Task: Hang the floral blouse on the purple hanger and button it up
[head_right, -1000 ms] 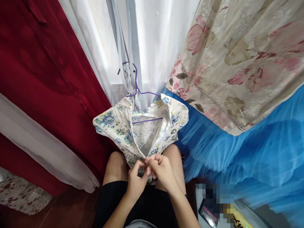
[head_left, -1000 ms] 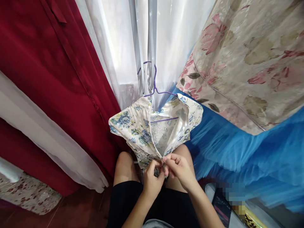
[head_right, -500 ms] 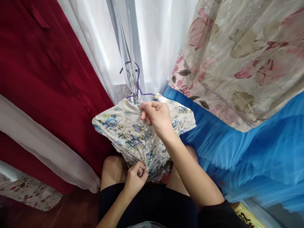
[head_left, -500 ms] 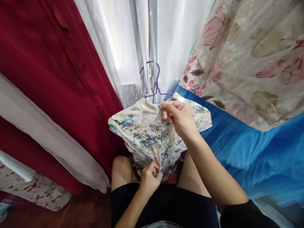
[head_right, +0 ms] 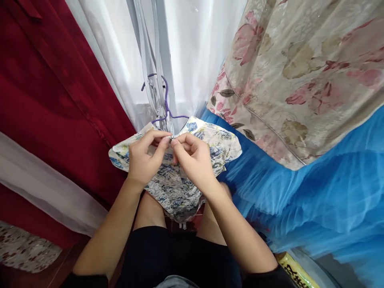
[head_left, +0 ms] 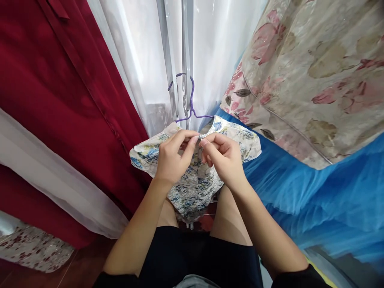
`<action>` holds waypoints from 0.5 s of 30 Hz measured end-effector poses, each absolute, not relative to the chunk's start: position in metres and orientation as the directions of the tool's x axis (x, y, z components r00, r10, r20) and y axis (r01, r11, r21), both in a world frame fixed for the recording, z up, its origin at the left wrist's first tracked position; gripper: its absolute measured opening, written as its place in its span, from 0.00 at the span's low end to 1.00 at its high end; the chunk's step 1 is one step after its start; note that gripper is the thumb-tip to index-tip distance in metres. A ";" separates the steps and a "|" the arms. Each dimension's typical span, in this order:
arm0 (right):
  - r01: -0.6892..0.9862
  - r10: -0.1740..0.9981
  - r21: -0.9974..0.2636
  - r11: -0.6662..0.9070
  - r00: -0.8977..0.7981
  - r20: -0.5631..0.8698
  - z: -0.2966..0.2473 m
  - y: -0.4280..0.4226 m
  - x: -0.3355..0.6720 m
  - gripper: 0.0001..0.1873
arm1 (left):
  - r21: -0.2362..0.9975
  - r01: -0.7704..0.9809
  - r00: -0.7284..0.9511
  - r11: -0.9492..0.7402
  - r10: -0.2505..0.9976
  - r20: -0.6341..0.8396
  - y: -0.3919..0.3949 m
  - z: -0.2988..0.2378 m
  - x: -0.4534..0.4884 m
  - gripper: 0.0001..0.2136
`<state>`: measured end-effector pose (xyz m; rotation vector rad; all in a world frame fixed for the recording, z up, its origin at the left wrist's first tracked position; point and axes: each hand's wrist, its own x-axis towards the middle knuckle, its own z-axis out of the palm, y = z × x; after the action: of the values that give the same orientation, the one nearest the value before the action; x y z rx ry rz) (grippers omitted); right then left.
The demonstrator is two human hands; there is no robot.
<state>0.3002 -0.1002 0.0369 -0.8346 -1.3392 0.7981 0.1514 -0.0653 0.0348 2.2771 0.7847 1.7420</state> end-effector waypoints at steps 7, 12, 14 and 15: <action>0.187 0.861 -0.862 0.471 0.116 0.495 -0.001 -0.083 0.303 0.14 | 0.463 0.330 -0.031 -0.822 0.481 0.876 -0.067 0.047 0.146 0.10; 0.121 0.924 -0.919 0.374 0.033 0.380 -0.029 -0.098 0.305 0.13 | 0.636 0.189 -0.506 -0.748 0.481 0.716 -0.028 0.030 0.070 0.09; 0.099 0.938 -0.935 0.341 0.027 0.345 -0.036 -0.108 0.303 0.13 | 0.741 -0.114 -0.625 -0.662 0.627 0.464 -0.011 0.007 0.039 0.05; 0.083 0.944 -0.942 0.326 0.021 0.328 -0.039 -0.112 0.302 0.13 | 0.772 -0.276 -0.605 -0.572 0.728 0.323 -0.006 -0.007 0.028 0.05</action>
<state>0.3018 -0.1117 -0.0390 -1.0305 -1.3802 0.8970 0.0285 -0.0056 -0.0071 0.8580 0.9234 2.1860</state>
